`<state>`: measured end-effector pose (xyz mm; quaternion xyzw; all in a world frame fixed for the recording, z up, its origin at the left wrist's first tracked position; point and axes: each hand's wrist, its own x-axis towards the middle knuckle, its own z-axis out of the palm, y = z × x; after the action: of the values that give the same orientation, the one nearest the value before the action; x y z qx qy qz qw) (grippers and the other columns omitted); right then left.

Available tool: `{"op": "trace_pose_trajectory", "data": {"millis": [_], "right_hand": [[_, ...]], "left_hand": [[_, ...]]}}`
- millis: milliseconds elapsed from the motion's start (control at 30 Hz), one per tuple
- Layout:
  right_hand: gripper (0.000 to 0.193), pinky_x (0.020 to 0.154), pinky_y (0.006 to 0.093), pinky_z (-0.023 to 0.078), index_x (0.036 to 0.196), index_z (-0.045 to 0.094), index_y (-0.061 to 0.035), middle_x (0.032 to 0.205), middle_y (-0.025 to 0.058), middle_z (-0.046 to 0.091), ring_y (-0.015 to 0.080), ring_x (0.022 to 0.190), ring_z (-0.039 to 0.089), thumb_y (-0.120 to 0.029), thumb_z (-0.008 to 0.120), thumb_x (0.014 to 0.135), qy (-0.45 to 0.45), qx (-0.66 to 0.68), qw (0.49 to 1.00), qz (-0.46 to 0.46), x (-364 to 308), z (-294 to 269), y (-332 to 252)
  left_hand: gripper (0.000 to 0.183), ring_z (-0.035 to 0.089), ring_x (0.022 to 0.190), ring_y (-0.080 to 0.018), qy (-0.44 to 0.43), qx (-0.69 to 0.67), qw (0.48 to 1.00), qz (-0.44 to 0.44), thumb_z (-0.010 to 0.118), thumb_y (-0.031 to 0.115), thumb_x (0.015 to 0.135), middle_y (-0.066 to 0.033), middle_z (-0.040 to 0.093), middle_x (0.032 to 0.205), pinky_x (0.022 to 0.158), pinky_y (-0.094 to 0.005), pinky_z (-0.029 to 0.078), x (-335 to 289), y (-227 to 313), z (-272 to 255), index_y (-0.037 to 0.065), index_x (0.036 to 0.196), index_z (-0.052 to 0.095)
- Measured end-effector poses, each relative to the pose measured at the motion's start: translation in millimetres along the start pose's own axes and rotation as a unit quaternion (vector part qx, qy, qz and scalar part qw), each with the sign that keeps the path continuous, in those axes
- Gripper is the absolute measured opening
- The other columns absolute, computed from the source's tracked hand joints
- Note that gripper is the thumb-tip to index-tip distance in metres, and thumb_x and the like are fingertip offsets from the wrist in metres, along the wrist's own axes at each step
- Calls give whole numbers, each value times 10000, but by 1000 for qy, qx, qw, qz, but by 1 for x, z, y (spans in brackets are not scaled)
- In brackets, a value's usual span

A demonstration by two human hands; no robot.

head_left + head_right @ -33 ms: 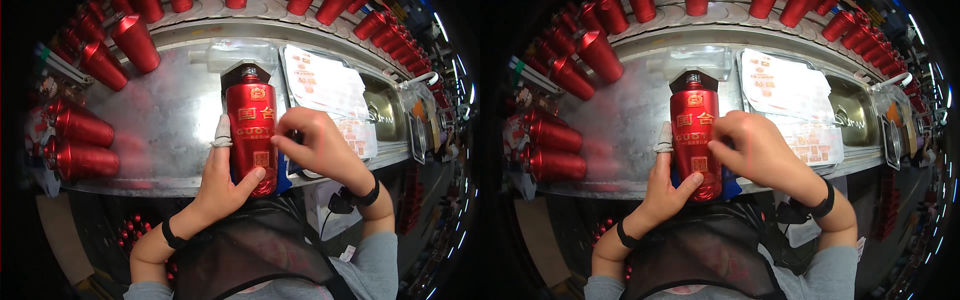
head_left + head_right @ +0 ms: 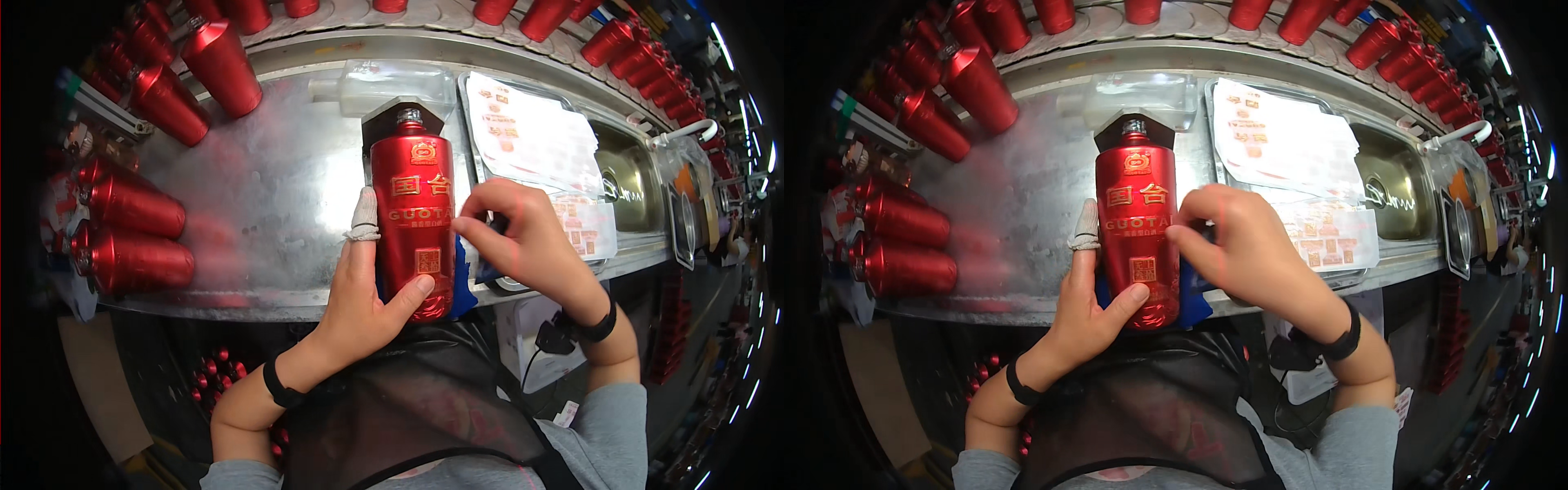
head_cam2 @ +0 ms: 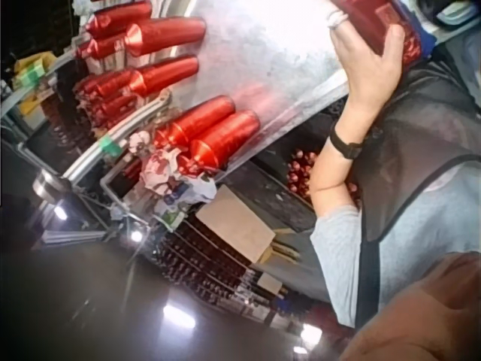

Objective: The recorder applies labels to red metal bottles at a factory workstation.

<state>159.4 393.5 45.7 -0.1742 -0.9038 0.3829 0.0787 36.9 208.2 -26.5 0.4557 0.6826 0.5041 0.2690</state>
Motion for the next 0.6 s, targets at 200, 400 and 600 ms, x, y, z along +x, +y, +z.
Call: {"op": "trace_pose_trajectory", "data": {"millis": [200, 400, 600], "right_hand": [[136, 602, 231, 417, 893, 654, 9, 771, -10, 614, 47, 655, 500, -124, 682, 899, 41, 289, 938, 188, -56, 35, 34], [360, 537, 191, 321, 932, 518, -69, 833, -38, 492, 7, 608, 352, -207, 825, 806, 68, 308, 936, 153, -52, 60, 21], [423, 548, 157, 340, 949, 469, -92, 874, -36, 485, -16, 628, 398, -219, 845, 803, 33, 362, 913, 187, -53, 58, 24]], "left_hand": [[936, 335, 1442, -291, -28, -236, 968, -84, 697, 185, 903, -241, 300, 1560, 1169, -392, 269, 5, -4, -2, -58, 1561, 77], [942, 350, 1433, -283, -52, -209, 975, -56, 700, 181, 907, -229, 312, 1557, 1168, -390, 274, 6, -6, -3, -57, 1562, 67], [963, 395, 1402, -288, -43, -163, 985, -29, 708, 206, 909, -234, 348, 1534, 1154, -395, 300, 3, -10, -1, -56, 1563, 51]]}}
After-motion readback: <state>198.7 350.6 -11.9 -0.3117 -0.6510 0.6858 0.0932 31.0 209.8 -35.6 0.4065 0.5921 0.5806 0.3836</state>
